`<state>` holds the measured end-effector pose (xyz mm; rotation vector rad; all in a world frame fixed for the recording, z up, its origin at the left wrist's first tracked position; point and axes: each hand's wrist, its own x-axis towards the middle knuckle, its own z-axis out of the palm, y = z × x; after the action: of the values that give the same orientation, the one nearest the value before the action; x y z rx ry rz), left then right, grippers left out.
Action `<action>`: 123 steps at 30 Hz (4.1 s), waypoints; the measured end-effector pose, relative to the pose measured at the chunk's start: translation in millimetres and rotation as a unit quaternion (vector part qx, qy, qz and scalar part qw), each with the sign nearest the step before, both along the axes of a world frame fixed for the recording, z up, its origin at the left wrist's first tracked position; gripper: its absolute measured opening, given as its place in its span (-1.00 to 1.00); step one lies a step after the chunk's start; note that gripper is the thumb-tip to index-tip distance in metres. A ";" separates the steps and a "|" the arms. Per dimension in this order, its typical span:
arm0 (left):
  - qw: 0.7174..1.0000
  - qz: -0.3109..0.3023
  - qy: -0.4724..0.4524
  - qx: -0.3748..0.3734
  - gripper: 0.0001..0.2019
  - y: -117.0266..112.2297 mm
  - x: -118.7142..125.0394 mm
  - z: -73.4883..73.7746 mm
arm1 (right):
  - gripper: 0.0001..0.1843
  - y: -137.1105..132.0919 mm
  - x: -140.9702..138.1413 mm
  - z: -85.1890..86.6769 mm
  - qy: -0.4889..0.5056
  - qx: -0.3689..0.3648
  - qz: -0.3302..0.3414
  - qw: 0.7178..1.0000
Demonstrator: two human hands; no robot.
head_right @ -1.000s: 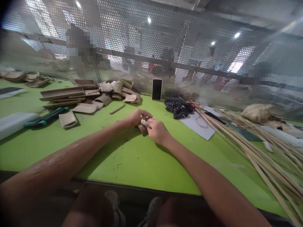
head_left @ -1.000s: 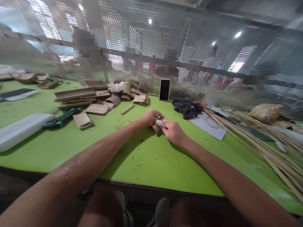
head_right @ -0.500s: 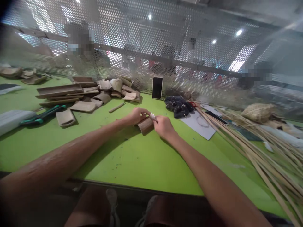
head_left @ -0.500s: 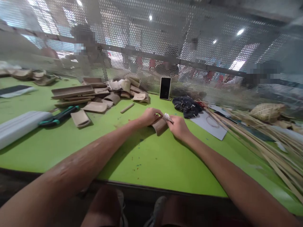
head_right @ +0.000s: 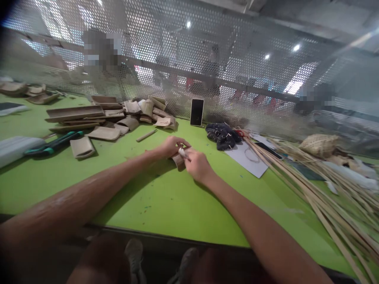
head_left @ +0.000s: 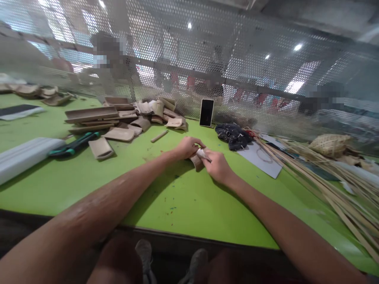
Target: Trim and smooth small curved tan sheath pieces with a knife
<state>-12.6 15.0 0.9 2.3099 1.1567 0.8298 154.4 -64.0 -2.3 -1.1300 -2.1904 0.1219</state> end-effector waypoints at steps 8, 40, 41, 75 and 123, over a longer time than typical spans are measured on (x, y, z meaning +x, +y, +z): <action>1.000 0.011 0.004 -0.007 -0.66 -4.6 0.6 5.6 | -0.76 8.6 10.5 2.1 -0.004 0.009 -0.085 0.996; 1.000 0.009 0.000 -0.016 -0.67 -0.2 3.7 3.2 | -0.76 2.6 11.8 19.0 -0.048 -0.090 -0.019 0.995; 1.000 0.010 0.003 -0.012 -0.67 0.1 3.7 2.7 | -0.76 3.7 14.4 19.5 -0.049 -0.087 -0.037 0.994; 1.000 0.000 0.000 -0.010 -0.69 -1.4 3.9 1.9 | -0.80 3.0 14.0 3.4 0.028 -0.084 -0.009 0.996; 0.999 -0.019 -0.044 -0.017 -0.74 5.1 4.4 -4.9 | -0.82 2.9 12.8 -1.1 0.031 -0.055 -0.018 0.998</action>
<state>-8.1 20.2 -4.0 2.2368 1.0771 0.8817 167.1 -61.2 -3.4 -1.2097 -2.1295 0.2619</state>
